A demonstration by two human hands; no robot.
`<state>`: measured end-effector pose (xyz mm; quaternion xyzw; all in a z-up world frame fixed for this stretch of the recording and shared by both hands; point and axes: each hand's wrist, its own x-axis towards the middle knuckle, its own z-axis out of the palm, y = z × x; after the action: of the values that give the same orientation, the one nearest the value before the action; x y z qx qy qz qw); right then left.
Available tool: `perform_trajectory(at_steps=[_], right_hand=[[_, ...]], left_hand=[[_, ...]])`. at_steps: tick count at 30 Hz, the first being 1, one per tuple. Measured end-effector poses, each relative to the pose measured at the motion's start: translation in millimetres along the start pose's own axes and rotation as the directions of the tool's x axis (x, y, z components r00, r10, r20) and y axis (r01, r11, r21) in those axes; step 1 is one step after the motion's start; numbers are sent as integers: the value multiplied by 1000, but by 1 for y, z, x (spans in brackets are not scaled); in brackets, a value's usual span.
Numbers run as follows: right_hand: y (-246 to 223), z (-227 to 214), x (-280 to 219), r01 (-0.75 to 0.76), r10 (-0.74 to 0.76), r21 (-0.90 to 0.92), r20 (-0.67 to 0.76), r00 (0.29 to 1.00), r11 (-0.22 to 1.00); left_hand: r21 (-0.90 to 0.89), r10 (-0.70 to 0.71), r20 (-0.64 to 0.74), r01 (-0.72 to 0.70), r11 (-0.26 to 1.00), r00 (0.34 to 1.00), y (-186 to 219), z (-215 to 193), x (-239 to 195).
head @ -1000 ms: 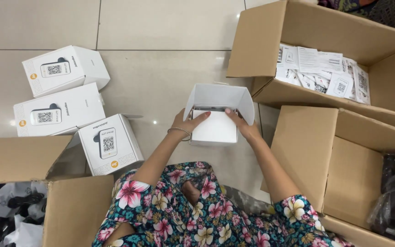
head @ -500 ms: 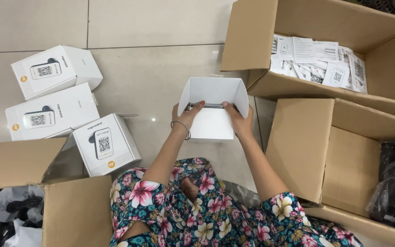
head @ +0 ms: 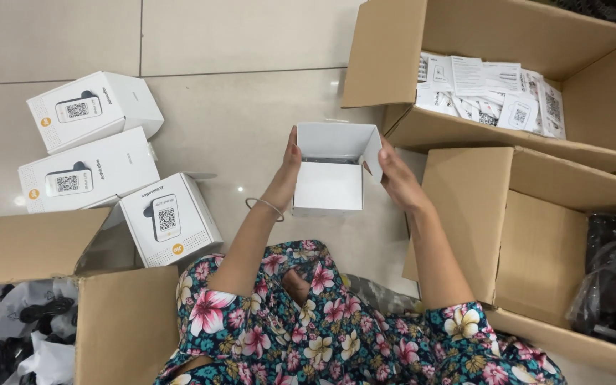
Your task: The person packages electronic devices and accessories into small white boxes.
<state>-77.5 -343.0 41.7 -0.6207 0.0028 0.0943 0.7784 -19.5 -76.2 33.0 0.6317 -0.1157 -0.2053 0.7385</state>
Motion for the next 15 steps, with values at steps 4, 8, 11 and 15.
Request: perform_trajectory(at_steps=[4, 8, 11, 15], right_hand=[[7, 11, -5, -28, 0, -206, -134, 991, 978], [-7, 25, -13, -35, 44, 123, -70, 997, 992], [-11, 23, -4, -69, 91, 146, -148, 985, 987], [-18, 28, -2, -119, 150, 154, -209, 966, 981]], left_hand=[[316, 114, 0, -108, 942, 993, -24, -4, -10], [321, 72, 39, -81, 944, 997, -32, -15, -13], [277, 10, 51, -24, 961, 999, -21, -17, -12], [243, 3, 47, -14, 970, 999, -20, -17, -14]])
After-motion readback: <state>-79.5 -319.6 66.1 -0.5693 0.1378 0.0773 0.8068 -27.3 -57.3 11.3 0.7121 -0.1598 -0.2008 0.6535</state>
